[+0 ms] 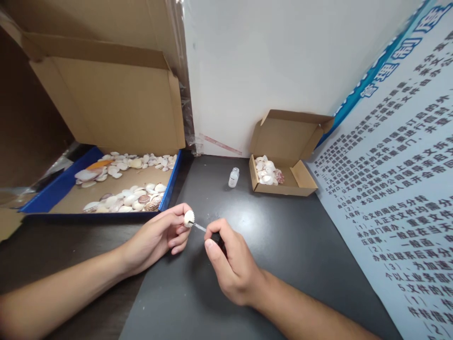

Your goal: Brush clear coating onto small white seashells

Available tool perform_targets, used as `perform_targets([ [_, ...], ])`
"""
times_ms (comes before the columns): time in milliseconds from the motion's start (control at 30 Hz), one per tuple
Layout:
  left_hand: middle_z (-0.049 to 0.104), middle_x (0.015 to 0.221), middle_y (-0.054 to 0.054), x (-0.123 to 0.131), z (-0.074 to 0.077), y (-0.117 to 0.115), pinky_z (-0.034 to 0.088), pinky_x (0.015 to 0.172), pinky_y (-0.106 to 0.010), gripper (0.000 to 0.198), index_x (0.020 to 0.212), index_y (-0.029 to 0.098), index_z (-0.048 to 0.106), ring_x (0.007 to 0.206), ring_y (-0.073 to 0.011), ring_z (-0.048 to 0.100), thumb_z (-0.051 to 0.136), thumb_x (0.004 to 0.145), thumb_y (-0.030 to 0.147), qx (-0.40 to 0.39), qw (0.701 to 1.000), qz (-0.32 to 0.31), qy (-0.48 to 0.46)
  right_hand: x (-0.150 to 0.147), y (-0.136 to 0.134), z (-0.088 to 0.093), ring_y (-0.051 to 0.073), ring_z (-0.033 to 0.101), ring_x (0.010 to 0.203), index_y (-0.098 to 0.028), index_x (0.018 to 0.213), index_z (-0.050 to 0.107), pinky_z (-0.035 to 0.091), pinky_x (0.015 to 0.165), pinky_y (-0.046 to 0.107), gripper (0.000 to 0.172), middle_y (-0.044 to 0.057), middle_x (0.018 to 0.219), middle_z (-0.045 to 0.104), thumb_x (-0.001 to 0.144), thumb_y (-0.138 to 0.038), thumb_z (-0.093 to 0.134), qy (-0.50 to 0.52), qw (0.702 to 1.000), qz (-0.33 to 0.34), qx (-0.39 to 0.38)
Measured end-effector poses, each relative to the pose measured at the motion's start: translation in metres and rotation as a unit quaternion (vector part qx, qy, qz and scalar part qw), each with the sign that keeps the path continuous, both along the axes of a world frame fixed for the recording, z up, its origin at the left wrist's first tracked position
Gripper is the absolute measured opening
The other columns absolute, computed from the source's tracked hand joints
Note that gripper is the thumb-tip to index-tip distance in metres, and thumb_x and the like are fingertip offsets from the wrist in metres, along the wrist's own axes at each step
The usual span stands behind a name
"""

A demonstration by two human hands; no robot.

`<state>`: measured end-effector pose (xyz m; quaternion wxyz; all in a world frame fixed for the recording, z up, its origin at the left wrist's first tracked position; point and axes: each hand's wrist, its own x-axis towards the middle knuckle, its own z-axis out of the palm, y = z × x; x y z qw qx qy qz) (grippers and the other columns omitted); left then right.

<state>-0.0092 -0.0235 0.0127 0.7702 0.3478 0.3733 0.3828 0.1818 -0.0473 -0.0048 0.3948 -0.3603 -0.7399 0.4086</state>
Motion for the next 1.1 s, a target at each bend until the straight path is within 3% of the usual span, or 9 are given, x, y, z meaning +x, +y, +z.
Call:
perform_targets([
  [200, 0.036, 0.062, 0.006, -0.001, -0.001, 0.001, 0.032, 0.046, -0.020, 0.009, 0.076, 0.018, 0.046, 0.045, -0.0061, 0.030, 0.046, 0.085, 0.017, 0.004, 1.000, -0.006, -0.001, 0.000, 0.000, 0.003, 0.012, 0.036, 0.051, -0.022, 0.087, 0.044, 0.030, 0.050, 0.025, 0.013, -0.006, 0.061, 0.039, 0.098, -0.023, 0.038, -0.040, 0.998, -0.034, -0.029],
  [400, 0.037, 0.062, 0.006, 0.000, -0.001, 0.000, 0.031, 0.046, -0.020, 0.009, 0.077, 0.018, 0.046, 0.046, -0.0060, 0.030, 0.047, 0.085, 0.018, 0.005, 1.000, -0.007, 0.008, 0.001, -0.001, 0.001, 0.013, 0.036, 0.052, -0.022, 0.091, 0.044, 0.030, 0.052, 0.026, 0.008, -0.006, 0.061, 0.039, 0.097, -0.023, 0.039, 0.001, 1.000, 0.018, -0.007],
  [533, 0.036, 0.061, 0.006, 0.000, 0.000, 0.000, 0.031, 0.046, -0.020, 0.008, 0.077, 0.018, 0.046, 0.045, -0.0058, 0.030, 0.047, 0.085, 0.017, 0.003, 1.000, -0.006, 0.004, -0.001, 0.003, 0.003, 0.012, 0.035, 0.053, -0.022, 0.084, 0.043, 0.029, 0.052, 0.026, 0.011, -0.006, 0.062, 0.037, 0.094, -0.019, 0.039, -0.051, 0.997, -0.039, -0.050],
  [733, 0.037, 0.061, 0.006, 0.001, -0.001, 0.001, 0.033, 0.045, -0.020, 0.009, 0.075, 0.018, 0.046, 0.045, -0.0058, 0.030, 0.047, 0.084, 0.017, 0.004, 1.000, -0.006, 0.003, 0.000, 0.000, -0.003, 0.013, 0.034, 0.053, -0.022, 0.094, 0.044, 0.030, 0.052, 0.026, 0.009, -0.007, 0.063, 0.037, 0.098, -0.027, 0.039, 0.042, 0.998, 0.014, -0.044],
  [933, 0.036, 0.061, 0.006, 0.001, -0.001, 0.002, 0.032, 0.045, -0.019, 0.009, 0.075, 0.018, 0.047, 0.045, -0.0057, 0.030, 0.047, 0.083, 0.015, 0.001, 1.000, -0.004, 0.004, -0.001, 0.002, -0.009, 0.013, 0.030, 0.054, -0.023, 0.090, 0.042, 0.027, 0.050, 0.026, 0.015, -0.007, 0.064, 0.033, 0.101, -0.032, 0.037, 0.046, 0.989, -0.060, -0.130],
  [1100, 0.037, 0.061, 0.006, 0.001, 0.000, 0.001, 0.032, 0.046, -0.020, 0.008, 0.076, 0.018, 0.047, 0.045, -0.0058, 0.031, 0.047, 0.083, 0.015, -0.002, 1.000, -0.002, 0.002, 0.000, 0.001, -0.012, 0.013, 0.033, 0.056, -0.023, 0.096, 0.043, 0.028, 0.052, 0.027, 0.016, -0.006, 0.067, 0.036, 0.100, -0.038, 0.038, 0.085, 0.991, -0.001, -0.103],
])
